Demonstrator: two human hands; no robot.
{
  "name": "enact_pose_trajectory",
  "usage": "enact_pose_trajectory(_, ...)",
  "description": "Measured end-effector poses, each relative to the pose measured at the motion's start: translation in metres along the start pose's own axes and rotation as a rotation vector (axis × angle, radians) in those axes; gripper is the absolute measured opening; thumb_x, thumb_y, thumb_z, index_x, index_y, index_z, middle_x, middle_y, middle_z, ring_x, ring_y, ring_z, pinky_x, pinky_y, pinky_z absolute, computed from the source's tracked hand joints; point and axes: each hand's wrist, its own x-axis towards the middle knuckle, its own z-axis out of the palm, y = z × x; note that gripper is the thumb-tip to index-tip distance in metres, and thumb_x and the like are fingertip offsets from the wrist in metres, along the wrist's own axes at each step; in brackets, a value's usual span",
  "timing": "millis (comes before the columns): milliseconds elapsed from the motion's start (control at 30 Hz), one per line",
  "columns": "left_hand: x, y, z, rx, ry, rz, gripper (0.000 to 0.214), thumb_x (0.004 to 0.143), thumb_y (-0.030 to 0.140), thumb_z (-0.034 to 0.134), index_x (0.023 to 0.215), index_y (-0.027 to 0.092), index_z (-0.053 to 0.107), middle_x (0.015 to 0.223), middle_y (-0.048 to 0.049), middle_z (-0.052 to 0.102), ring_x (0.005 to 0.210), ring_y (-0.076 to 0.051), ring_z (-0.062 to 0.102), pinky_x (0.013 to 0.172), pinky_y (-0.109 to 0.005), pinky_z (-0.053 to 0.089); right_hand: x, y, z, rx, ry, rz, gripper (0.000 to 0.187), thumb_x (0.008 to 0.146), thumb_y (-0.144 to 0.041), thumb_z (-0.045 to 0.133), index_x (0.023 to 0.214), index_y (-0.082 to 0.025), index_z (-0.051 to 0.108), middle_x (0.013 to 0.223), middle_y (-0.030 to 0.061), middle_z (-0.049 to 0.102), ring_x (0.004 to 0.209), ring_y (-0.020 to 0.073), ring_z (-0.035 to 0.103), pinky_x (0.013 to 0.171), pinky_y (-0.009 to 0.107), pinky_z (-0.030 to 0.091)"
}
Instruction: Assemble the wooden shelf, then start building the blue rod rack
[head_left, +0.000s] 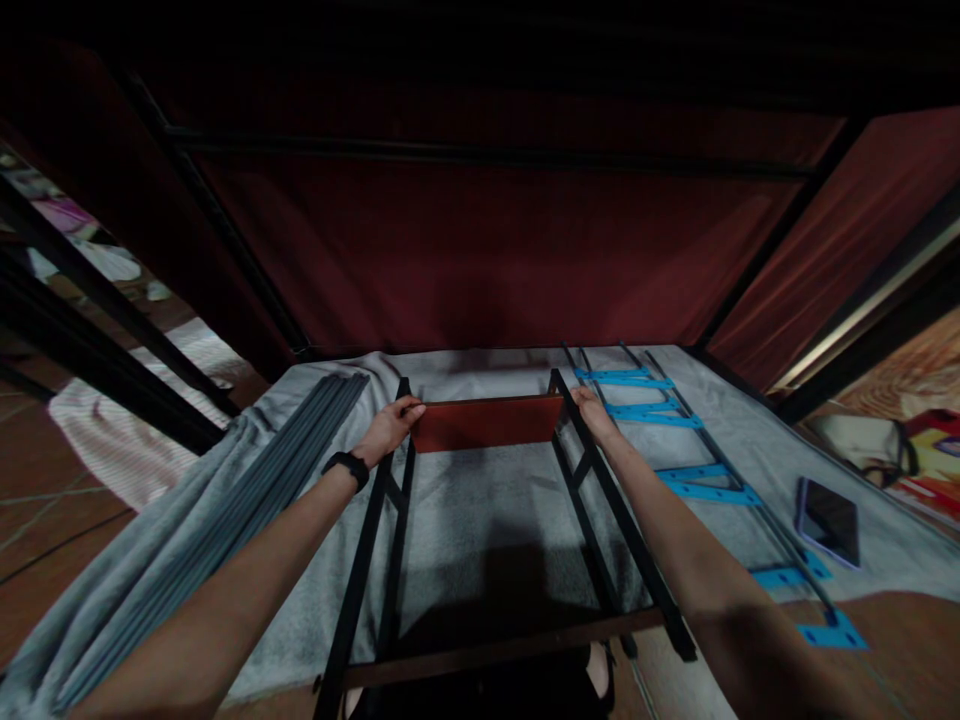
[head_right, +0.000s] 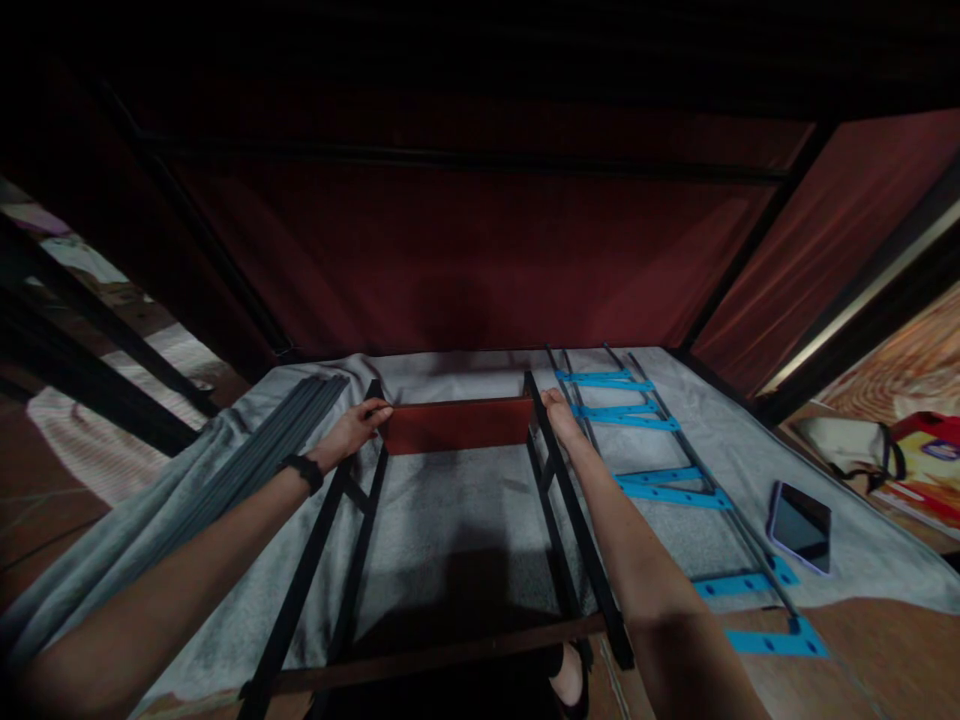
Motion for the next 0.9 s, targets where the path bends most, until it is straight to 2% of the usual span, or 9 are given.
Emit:
enact_pose_trajectory(233, -0.001, 0.001, 0.000, 0.029, 0.000, 0.033, 0.034, 0.079, 0.049, 0.055, 0.091, 0.019, 0.066, 0.081, -0.0048, 0.068, 0.077, -0.020, 0.063, 0.065, -0.028, 0.049, 0.005, 0.000, -0.005, -0.116, -0.014, -0.019, 0.026, 0.086, -0.047, 0.042, 0.074, -0.025, 0.050, 0.077, 0.0020, 0.060, 0.086, 0.0209, 0.056, 0.083, 0.033, 0.045)
enact_pose_trajectory(367, -0.002, 0.002, -0.002, 0.056, -0.008, 0.032, 0.034, 0.080, 0.048, 0.055, 0.092, 0.019, 0.067, 0.083, -0.0053, 0.069, 0.078, -0.020, 0.064, 0.066, -0.028, 0.050, 0.006, -0.005, -0.006, -0.163, -0.036, -0.021, 0.025, 0.087, -0.040, 0.039, 0.074, -0.024, 0.052, 0.080, 0.0023, 0.061, 0.090, 0.0209, 0.055, 0.088, 0.033, 0.044)
enact_pose_trajectory(500, -0.002, 0.003, -0.002, 0.055, -0.001, 0.019, 0.033, 0.079, 0.047, 0.056, 0.092, 0.019, 0.067, 0.081, -0.0047, 0.068, 0.077, -0.020, 0.064, 0.067, -0.029, 0.050, 0.007, -0.010, -0.006, -0.178, -0.019, -0.018, 0.022, 0.084, -0.037, 0.043, 0.069, -0.024, 0.052, 0.081, 0.0036, 0.061, 0.094, 0.0211, 0.056, 0.092, 0.033, 0.041)
enact_pose_trajectory(567, -0.003, 0.004, -0.002, 0.039, 0.004, 0.016, 0.033, 0.079, 0.047, 0.056, 0.092, 0.019, 0.068, 0.080, -0.0044, 0.068, 0.077, -0.020, 0.064, 0.068, -0.029, 0.050, 0.006, -0.010, -0.006, -0.173, 0.016, -0.002, 0.022, 0.084, -0.039, 0.045, 0.069, -0.024, 0.051, 0.079, 0.0037, 0.060, 0.091, 0.0218, 0.055, 0.090, 0.033, 0.041)
enact_pose_trajectory(667, -0.005, 0.007, -0.002, 0.014, -0.002, 0.023, 0.033, 0.079, 0.047, 0.056, 0.093, 0.019, 0.067, 0.080, -0.0042, 0.068, 0.076, -0.020, 0.064, 0.067, -0.028, 0.050, 0.003, -0.006, -0.006, -0.138, 0.036, 0.017, 0.023, 0.082, -0.044, 0.046, 0.071, -0.024, 0.049, 0.071, 0.0011, 0.055, 0.079, 0.0204, 0.053, 0.077, 0.032, 0.043)
enact_pose_trajectory(800, -0.006, 0.009, -0.001, 0.008, 0.001, 0.025, 0.034, 0.080, 0.047, 0.056, 0.094, 0.018, 0.067, 0.078, -0.0039, 0.067, 0.074, -0.019, 0.062, 0.064, -0.027, 0.049, -0.002, -0.001, -0.007, -0.065, -0.015, 0.026, 0.028, 0.078, -0.051, 0.051, 0.073, -0.024, 0.045, 0.063, -0.0031, 0.047, 0.063, 0.0154, 0.046, 0.059, 0.027, 0.038)
enact_pose_trajectory(900, -0.005, 0.009, -0.001, 0.021, -0.005, 0.018, 0.034, 0.080, 0.047, 0.056, 0.093, 0.018, 0.067, 0.077, -0.0036, 0.067, 0.073, -0.019, 0.062, 0.063, -0.026, 0.049, -0.002, -0.002, -0.009, -0.031, -0.063, 0.027, 0.036, 0.075, -0.058, 0.055, 0.071, -0.024, 0.042, 0.060, -0.0049, 0.040, 0.056, 0.0130, 0.039, 0.053, 0.026, 0.033)
